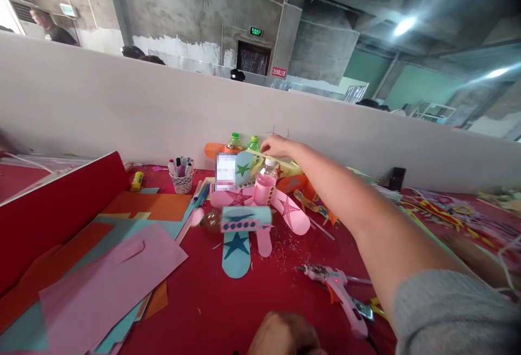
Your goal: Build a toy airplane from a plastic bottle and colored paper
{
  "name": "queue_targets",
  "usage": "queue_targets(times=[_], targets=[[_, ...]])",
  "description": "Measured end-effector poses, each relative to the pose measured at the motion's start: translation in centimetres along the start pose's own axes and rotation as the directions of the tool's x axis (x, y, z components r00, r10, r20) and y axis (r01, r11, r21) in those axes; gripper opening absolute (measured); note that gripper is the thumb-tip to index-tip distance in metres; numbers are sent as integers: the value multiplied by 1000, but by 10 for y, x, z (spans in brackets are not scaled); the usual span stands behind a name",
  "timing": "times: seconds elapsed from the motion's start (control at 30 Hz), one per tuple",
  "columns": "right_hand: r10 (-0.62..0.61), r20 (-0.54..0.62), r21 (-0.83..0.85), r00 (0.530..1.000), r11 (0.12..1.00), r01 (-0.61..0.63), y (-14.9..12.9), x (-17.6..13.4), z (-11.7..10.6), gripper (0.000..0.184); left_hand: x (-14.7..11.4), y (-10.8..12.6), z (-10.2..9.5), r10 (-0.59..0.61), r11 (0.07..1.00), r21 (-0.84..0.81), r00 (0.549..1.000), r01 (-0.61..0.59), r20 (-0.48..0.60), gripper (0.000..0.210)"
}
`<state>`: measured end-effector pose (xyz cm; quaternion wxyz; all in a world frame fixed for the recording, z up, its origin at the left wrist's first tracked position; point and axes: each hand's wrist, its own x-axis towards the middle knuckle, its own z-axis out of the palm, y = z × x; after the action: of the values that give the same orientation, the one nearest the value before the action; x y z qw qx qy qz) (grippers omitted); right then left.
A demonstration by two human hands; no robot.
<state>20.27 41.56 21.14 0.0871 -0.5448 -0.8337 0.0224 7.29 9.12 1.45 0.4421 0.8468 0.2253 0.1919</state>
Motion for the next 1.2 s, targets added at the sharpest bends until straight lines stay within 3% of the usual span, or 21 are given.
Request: queue_targets(times=[0.1,0.23,0.37,0.47,0.6,0.77,0.9,1.1,1.2], targets=[[83,13,87,996,993,-84,18,-12,8,13,4,-7,4,14,1000,3,1000,-14,-4,30],[139,42,244,989,959,-145,36,-24,14,43,4,-9,6,28,999,30,998,-26,-63,28],[80,54,383,995,919,-95,36,-40,15,66,2,-3,2,41,998,58,994,-35,-101,19],[-2,26,422,1000,907,-9,27,-54,15,56,1,4,-2,52,995,86,993,-42,-109,15],[-60,-11,341,998,938,61,8,-68,15,53,-1,11,-5,58,991,124,988,-40,-146,18],[40,-64,167,997,986,-29,-2,-76,4,24,-6,14,-5,30,991,136,982,-4,-185,21],[161,-102,50,982,986,-156,12,-78,-11,22,-6,13,-2,37,989,146,980,-7,-197,21],[299,-61,-68,952,951,-303,41,-89,-16,16,-6,11,-1,42,986,169,982,-10,-186,20],[328,-66,-111,943,936,-333,49,-92,-20,31,-6,13,-3,45,984,176,983,-13,-176,21]])
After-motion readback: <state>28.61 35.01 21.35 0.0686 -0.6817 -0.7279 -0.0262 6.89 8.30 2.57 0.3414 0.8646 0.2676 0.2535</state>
